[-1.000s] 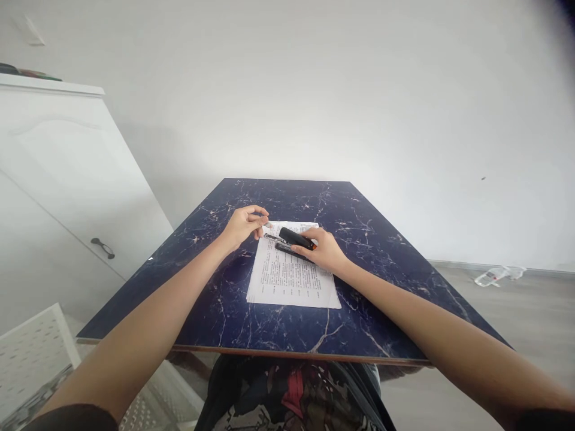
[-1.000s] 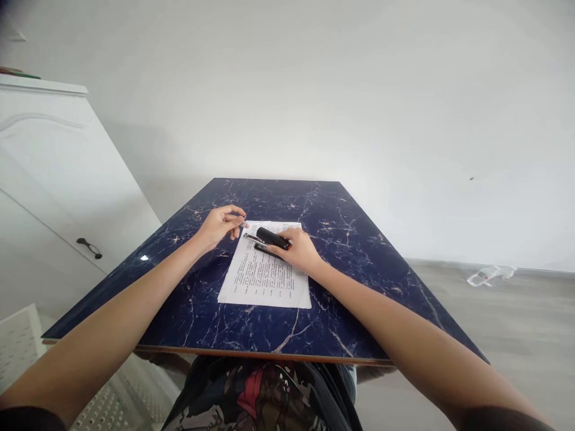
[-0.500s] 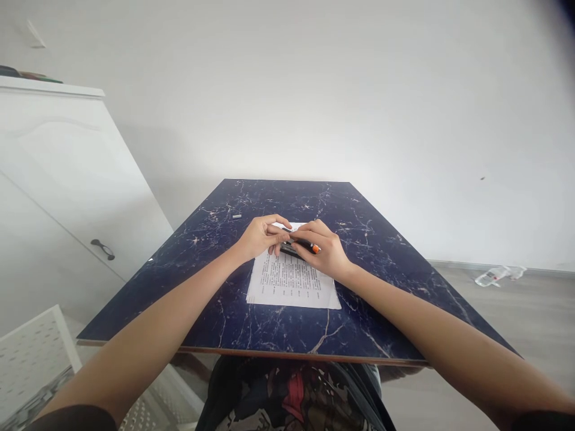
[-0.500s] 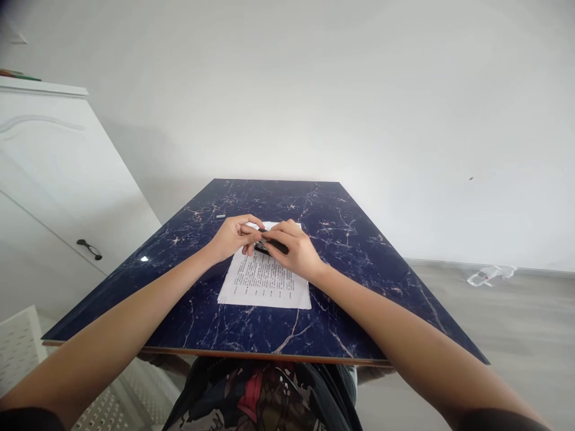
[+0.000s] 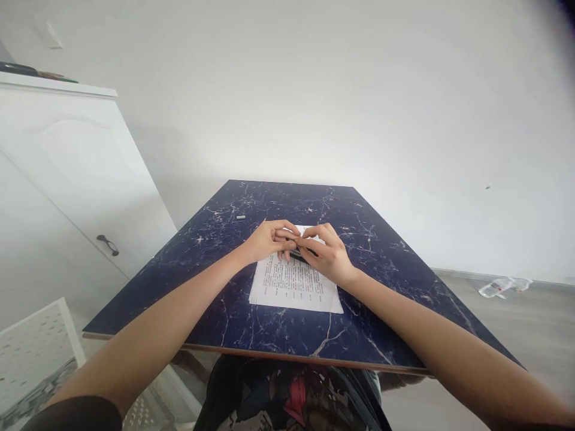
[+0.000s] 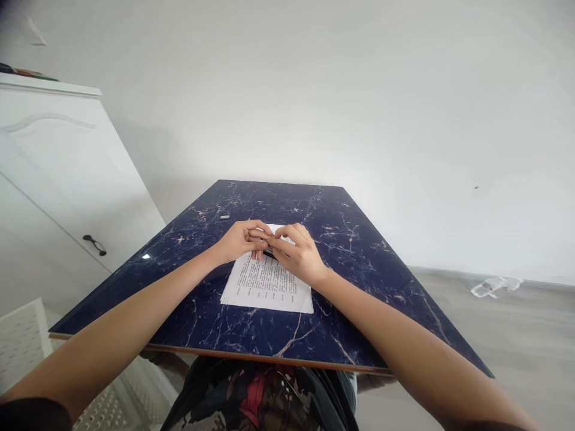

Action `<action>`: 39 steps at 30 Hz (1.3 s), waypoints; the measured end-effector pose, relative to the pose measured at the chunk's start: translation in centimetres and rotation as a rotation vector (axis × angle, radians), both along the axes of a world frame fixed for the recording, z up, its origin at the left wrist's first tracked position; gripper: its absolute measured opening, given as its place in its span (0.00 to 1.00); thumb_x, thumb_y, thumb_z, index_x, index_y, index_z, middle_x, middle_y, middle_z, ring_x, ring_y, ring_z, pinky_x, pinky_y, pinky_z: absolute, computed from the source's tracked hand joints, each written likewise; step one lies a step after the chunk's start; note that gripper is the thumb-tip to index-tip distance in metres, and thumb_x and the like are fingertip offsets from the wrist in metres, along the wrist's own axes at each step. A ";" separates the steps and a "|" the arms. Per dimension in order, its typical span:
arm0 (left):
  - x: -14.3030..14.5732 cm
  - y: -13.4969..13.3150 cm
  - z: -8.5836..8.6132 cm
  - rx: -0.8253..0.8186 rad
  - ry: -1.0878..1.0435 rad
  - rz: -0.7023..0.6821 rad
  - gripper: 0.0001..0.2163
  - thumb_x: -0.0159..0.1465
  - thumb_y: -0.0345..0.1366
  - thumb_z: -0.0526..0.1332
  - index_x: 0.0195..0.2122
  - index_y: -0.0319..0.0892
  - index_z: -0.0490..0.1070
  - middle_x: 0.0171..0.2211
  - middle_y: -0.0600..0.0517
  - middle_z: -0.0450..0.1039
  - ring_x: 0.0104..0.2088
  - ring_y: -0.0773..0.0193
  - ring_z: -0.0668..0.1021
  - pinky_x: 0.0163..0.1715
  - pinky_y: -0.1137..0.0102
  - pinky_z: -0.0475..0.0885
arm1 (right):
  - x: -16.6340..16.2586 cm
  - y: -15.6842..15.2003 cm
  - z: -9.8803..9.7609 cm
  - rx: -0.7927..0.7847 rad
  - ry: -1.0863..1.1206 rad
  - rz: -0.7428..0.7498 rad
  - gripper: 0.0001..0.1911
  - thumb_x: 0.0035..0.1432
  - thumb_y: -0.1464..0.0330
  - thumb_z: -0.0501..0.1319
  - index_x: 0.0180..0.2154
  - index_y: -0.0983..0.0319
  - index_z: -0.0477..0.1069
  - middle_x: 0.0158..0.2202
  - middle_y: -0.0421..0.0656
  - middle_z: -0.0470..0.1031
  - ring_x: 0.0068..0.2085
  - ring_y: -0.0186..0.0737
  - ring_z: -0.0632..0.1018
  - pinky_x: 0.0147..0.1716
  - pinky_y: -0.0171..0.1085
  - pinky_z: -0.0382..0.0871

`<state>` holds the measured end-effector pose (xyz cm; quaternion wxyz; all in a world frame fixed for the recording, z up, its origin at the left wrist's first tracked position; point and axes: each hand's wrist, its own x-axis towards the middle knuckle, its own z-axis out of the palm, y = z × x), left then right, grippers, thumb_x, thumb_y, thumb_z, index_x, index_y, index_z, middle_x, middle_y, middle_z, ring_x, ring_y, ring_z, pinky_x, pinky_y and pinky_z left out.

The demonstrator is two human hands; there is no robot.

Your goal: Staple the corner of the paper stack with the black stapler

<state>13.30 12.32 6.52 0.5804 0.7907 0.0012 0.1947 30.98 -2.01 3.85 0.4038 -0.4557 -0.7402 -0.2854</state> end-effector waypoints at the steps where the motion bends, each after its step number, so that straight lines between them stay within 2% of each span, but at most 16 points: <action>1: 0.0 0.0 0.0 -0.002 -0.005 -0.010 0.17 0.62 0.40 0.71 0.48 0.40 0.73 0.39 0.45 0.83 0.26 0.64 0.83 0.24 0.71 0.79 | 0.0 0.0 0.1 0.001 -0.013 -0.002 0.10 0.64 0.74 0.64 0.45 0.56 0.76 0.43 0.45 0.75 0.40 0.43 0.73 0.40 0.46 0.70; 8: -0.1 0.4 0.1 -0.026 0.006 -0.023 0.19 0.62 0.41 0.71 0.51 0.42 0.71 0.47 0.43 0.81 0.27 0.64 0.84 0.25 0.71 0.79 | -0.1 0.3 0.4 -0.035 -0.031 -0.067 0.09 0.68 0.75 0.59 0.44 0.58 0.74 0.45 0.48 0.75 0.42 0.44 0.73 0.41 0.45 0.68; 12: -0.1 0.0 0.2 -0.114 0.029 -0.051 0.18 0.67 0.45 0.66 0.53 0.42 0.69 0.47 0.41 0.81 0.27 0.64 0.83 0.28 0.70 0.79 | -0.1 0.5 0.1 -0.032 0.025 -0.092 0.09 0.68 0.75 0.58 0.46 0.59 0.73 0.47 0.50 0.71 0.43 0.45 0.71 0.43 0.46 0.68; 14: 0.0 -0.2 0.3 -0.140 0.020 -0.046 0.18 0.67 0.46 0.66 0.53 0.42 0.70 0.51 0.39 0.79 0.28 0.64 0.83 0.28 0.70 0.78 | -0.2 0.5 0.1 -0.040 0.048 -0.092 0.08 0.68 0.75 0.58 0.45 0.59 0.72 0.47 0.49 0.70 0.43 0.46 0.71 0.43 0.47 0.68; 16: 0.0 0.0 0.3 -0.131 -0.006 -0.025 0.18 0.67 0.47 0.65 0.53 0.42 0.70 0.56 0.38 0.76 0.27 0.66 0.83 0.27 0.70 0.78 | -0.1 0.6 0.2 -0.057 0.063 -0.089 0.07 0.67 0.76 0.58 0.41 0.59 0.72 0.47 0.49 0.69 0.43 0.46 0.71 0.43 0.47 0.68; 18: -0.1 1.0 0.3 -0.096 -0.038 0.053 0.18 0.69 0.50 0.62 0.52 0.42 0.70 0.56 0.38 0.76 0.24 0.68 0.81 0.26 0.70 0.77 | 0.5 0.8 0.4 -0.080 0.101 -0.109 0.07 0.66 0.76 0.58 0.38 0.59 0.72 0.47 0.49 0.70 0.44 0.47 0.71 0.45 0.48 0.68; 20: -0.6 3.1 0.0 0.000 -0.045 0.229 0.18 0.71 0.51 0.57 0.50 0.41 0.71 0.48 0.40 0.80 0.23 0.67 0.79 0.25 0.70 0.76 | 2.1 1.2 0.4 -0.116 0.174 -0.161 0.07 0.65 0.75 0.58 0.36 0.60 0.72 0.46 0.49 0.71 0.46 0.48 0.72 0.46 0.48 0.68; 22: -1.5 6.0 -0.7 0.224 0.018 0.489 0.17 0.71 0.49 0.56 0.47 0.41 0.73 0.37 0.44 0.82 0.25 0.62 0.81 0.28 0.68 0.77 | 4.8 1.8 0.1 -0.190 0.268 -0.252 0.06 0.62 0.75 0.59 0.34 0.60 0.72 0.43 0.48 0.74 0.45 0.48 0.73 0.47 0.47 0.69; 23: -1.9 7.7 -1.2 0.382 0.072 0.619 0.15 0.71 0.46 0.56 0.46 0.41 0.75 0.36 0.45 0.82 0.29 0.59 0.82 0.34 0.65 0.78 | 6.5 2.0 -0.2 -0.250 0.320 -0.311 0.06 0.60 0.75 0.60 0.32 0.60 0.73 0.40 0.47 0.76 0.43 0.47 0.74 0.46 0.46 0.69; 25: -2.8 10.7 -2.4 0.670 0.226 0.793 0.13 0.70 0.39 0.57 0.50 0.41 0.76 0.47 0.42 0.81 0.47 0.52 0.82 0.52 0.59 0.75 | 10.0 2.1 -0.8 -0.365 0.433 -0.486 0.04 0.54 0.74 0.62 0.29 0.61 0.75 0.36 0.45 0.78 0.38 0.46 0.76 0.44 0.45 0.69; 27: -3.4 13.0 -3.7 0.854 0.432 0.847 0.19 0.70 0.36 0.56 0.61 0.39 0.71 0.65 0.37 0.67 0.64 0.46 0.71 0.64 0.53 0.65 | 13.3 1.8 -1.2 -0.418 0.517 -0.609 0.03 0.51 0.72 0.63 0.28 0.61 0.76 0.32 0.45 0.79 0.35 0.46 0.77 0.43 0.44 0.69; 29: -3.6 14.2 -4.6 0.905 0.585 0.833 0.23 0.71 0.36 0.54 0.66 0.39 0.66 0.71 0.38 0.58 0.70 0.42 0.63 0.66 0.46 0.60 | 15.8 1.3 -1.4 -0.383 0.579 -0.693 0.06 0.53 0.70 0.62 0.30 0.62 0.77 0.31 0.47 0.79 0.33 0.47 0.77 0.42 0.44 0.70; 30: -3.6 14.4 -4.8 0.909 0.621 0.818 0.23 0.72 0.36 0.53 0.67 0.40 0.65 0.71 0.38 0.57 0.70 0.41 0.62 0.65 0.43 0.60 | 16.7 1.0 -1.4 -0.328 0.598 -0.729 0.08 0.55 0.68 0.60 0.32 0.63 0.78 0.32 0.48 0.80 0.34 0.47 0.78 0.43 0.45 0.70; 33: -3.4 14.3 -4.8 0.919 0.618 0.789 0.20 0.70 0.35 0.54 0.62 0.43 0.72 0.64 0.40 0.69 0.65 0.42 0.70 0.62 0.46 0.65 | 18.6 0.5 -1.7 -0.214 0.571 -0.811 0.14 0.59 0.66 0.56 0.39 0.64 0.79 0.40 0.52 0.80 0.39 0.48 0.79 0.48 0.44 0.69; 36: -3.3 13.9 -4.2 0.932 0.593 0.800 0.16 0.67 0.33 0.58 0.53 0.45 0.79 0.52 0.42 0.80 0.54 0.46 0.80 0.56 0.55 0.72 | 19.4 0.9 -2.7 -0.368 0.489 -0.809 0.13 0.56 0.68 0.57 0.36 0.64 0.80 0.38 0.52 0.81 0.38 0.47 0.79 0.46 0.42 0.70; 39: -3.3 13.8 -3.7 0.928 0.563 0.812 0.15 0.64 0.29 0.60 0.48 0.45 0.80 0.45 0.44 0.83 0.47 0.49 0.83 0.50 0.59 0.76 | 19.8 1.5 -3.8 -0.489 0.464 -0.789 0.10 0.51 0.71 0.60 0.30 0.63 0.81 0.31 0.49 0.80 0.33 0.46 0.78 0.42 0.41 0.70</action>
